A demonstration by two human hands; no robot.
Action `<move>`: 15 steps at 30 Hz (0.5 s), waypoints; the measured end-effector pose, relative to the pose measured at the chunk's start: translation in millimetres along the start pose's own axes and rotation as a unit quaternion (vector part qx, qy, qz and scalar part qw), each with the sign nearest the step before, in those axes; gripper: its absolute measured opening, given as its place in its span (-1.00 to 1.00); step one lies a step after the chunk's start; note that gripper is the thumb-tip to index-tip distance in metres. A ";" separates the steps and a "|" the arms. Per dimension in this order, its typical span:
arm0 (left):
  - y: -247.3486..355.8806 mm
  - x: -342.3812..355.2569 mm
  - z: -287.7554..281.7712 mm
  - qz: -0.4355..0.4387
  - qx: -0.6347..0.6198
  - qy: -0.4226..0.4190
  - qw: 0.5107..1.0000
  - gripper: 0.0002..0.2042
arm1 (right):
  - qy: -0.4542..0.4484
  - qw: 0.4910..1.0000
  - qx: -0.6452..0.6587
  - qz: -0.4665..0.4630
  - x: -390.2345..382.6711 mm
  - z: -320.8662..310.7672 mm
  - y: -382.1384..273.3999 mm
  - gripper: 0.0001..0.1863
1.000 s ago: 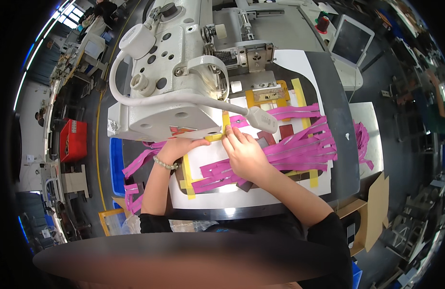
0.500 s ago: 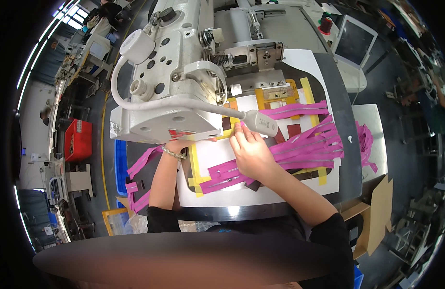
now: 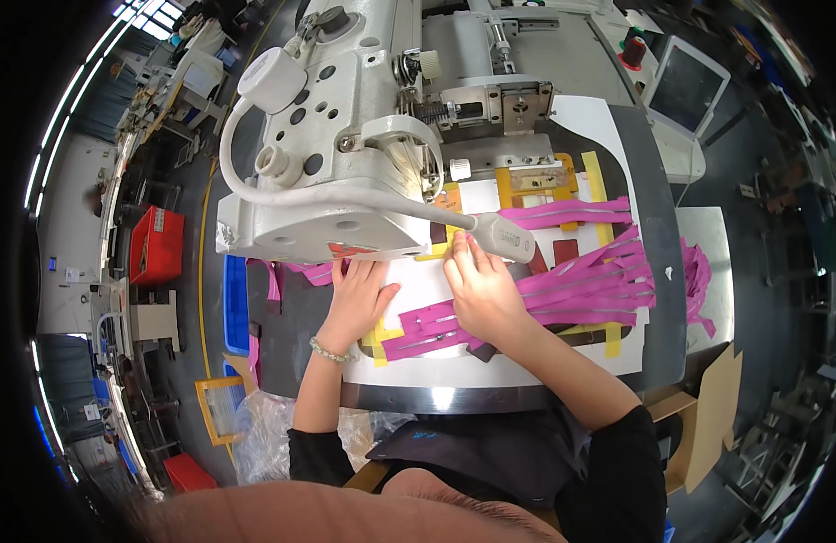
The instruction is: Sewing and assembling straps for leather goods using an industrial sewing machine.
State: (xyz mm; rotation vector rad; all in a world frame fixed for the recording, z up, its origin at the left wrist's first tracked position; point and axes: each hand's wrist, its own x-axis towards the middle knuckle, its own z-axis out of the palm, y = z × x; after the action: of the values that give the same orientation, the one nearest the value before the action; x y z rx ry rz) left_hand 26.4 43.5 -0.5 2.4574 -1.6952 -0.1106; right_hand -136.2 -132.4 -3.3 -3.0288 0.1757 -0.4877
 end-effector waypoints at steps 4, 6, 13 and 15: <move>3.3 -5.5 -6.9 0.011 -0.003 0.023 1.000 -0.43 | -0.003 1.000 0.010 -0.007 -4.8 -10.2 -2.3 -0.57; 6.6 -7.5 -10.7 -0.002 -0.053 -0.013 0.999 -0.38 | -0.004 1.000 0.012 -0.006 -13.3 -10.1 -3.9 -0.56; 4.0 -7.7 -8.2 0.010 -0.052 0.020 0.998 -0.35 | 0.035 0.999 0.017 0.001 -16.0 -5.5 -4.3 -0.58; 2.4 -8.4 -4.6 0.016 -0.044 0.035 0.998 -0.34 | 0.044 0.999 0.015 -0.002 -13.8 -5.5 -2.1 -0.61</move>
State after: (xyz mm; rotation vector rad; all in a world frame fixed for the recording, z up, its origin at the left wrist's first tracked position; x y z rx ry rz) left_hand 21.9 50.8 4.2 2.3421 -1.6624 -0.0919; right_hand -150.8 -128.9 -2.1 -2.9817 0.1662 -0.6195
